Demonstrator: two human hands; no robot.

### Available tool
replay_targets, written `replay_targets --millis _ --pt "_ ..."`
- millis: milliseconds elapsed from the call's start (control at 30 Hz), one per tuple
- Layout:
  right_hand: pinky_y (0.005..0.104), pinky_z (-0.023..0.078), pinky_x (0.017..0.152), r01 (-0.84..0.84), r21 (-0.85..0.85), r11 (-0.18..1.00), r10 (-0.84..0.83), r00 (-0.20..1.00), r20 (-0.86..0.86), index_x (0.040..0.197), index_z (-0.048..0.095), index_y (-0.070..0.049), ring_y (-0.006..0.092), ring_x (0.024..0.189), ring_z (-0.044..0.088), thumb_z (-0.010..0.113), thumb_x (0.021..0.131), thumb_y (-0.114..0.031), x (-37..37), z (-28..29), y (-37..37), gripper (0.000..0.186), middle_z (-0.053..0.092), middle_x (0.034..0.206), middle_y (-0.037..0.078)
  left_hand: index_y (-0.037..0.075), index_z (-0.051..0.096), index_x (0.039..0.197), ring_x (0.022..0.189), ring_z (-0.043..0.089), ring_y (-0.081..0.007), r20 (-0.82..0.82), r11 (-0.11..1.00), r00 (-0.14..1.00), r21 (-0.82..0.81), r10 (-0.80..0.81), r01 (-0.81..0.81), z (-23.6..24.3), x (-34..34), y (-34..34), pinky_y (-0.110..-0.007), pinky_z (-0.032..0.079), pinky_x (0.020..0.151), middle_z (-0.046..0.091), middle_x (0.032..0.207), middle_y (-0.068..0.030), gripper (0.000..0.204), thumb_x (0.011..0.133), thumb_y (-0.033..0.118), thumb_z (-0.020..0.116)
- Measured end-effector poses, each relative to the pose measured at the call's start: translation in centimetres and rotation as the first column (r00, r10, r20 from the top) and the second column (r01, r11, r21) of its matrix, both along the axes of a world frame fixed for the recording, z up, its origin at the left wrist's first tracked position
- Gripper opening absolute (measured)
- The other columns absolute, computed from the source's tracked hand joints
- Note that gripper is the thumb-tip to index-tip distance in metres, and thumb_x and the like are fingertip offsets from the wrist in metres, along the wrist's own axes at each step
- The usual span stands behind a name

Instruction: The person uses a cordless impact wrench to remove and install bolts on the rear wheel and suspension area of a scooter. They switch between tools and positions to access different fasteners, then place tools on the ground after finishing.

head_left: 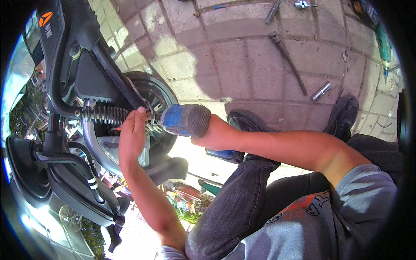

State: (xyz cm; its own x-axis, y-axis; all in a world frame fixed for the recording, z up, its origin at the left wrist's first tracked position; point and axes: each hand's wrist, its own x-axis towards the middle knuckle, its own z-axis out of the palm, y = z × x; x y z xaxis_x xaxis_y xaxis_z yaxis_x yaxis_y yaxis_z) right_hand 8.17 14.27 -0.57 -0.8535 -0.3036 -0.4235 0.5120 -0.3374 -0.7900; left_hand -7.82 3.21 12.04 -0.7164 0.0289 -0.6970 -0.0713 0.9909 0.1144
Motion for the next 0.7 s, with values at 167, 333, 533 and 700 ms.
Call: replay_targets --millis 167,333,533,700 --pt "0.0421 0.049 0.079 -0.003 0.015 1.0 0.002 1.0 0.02 0.093 0.059 0.001 0.0387 0.088 0.061 0.06 0.071 -0.02 -0.3 0.3 0.2 0.031 0.063 0.089 0.024 -0.008 0.059 0.095 0.074 0.049 -0.015 -0.01 0.998 0.999 0.049 0.042 -0.042 -0.2 0.1 -0.8 -0.028 0.04 0.072 0.059 0.082 -0.0089 0.052 0.096 0.04 0.04" --pt "0.04 0.048 0.08 0.05 -0.053 0.997 -0.044 0.994 0.096 0.101 0.055 0.0 0.0346 0.088 0.06 0.061 0.071 -0.022 0.1 0.8 0.1 0.037 0.061 0.092 0.022 -0.005 0.062 0.093 0.069 0.042 -0.0089 -0.014 0.981 0.986 0.109 0.165 -0.163 0.0 0.8 -1.2 -0.023 0.034 0.065 0.05 0.074 -0.0002 0.046 0.096 0.036 0.041" --pt "0.0396 0.049 0.076 0.121 -0.037 0.992 -0.118 0.99 0.084 0.092 0.061 0.001 0.0362 0.084 0.063 0.063 0.069 -0.023 0.4 0.4 -0.1 0.034 0.064 0.086 0.023 -0.003 0.066 0.094 0.057 0.03 -0.0056 -0.098 0.973 0.982 0.183 0.16 -0.14 -0.2 1.9 -1.4 -0.022 0.022 0.052 0.036 0.063 0.0059 0.044 0.094 0.034 0.042" --pt "0.0371 0.046 0.086 -0.139 0.004 0.99 0.139 0.99 0.035 0.111 0.054 -0.001 0.0312 0.095 0.058 0.065 0.071 -0.025 -0.9 -0.1 1.5 0.047 0.06 0.103 0.02 0.001 0.063 0.09 0.052 0.035 -0.0061 -0.208 0.858 0.856 0.329 0.473 -0.394 -0.5 4.7 -1.5 -0.021 0.025 0.045 0.04 0.062 0.0051 0.036 0.092 0.032 0.046"
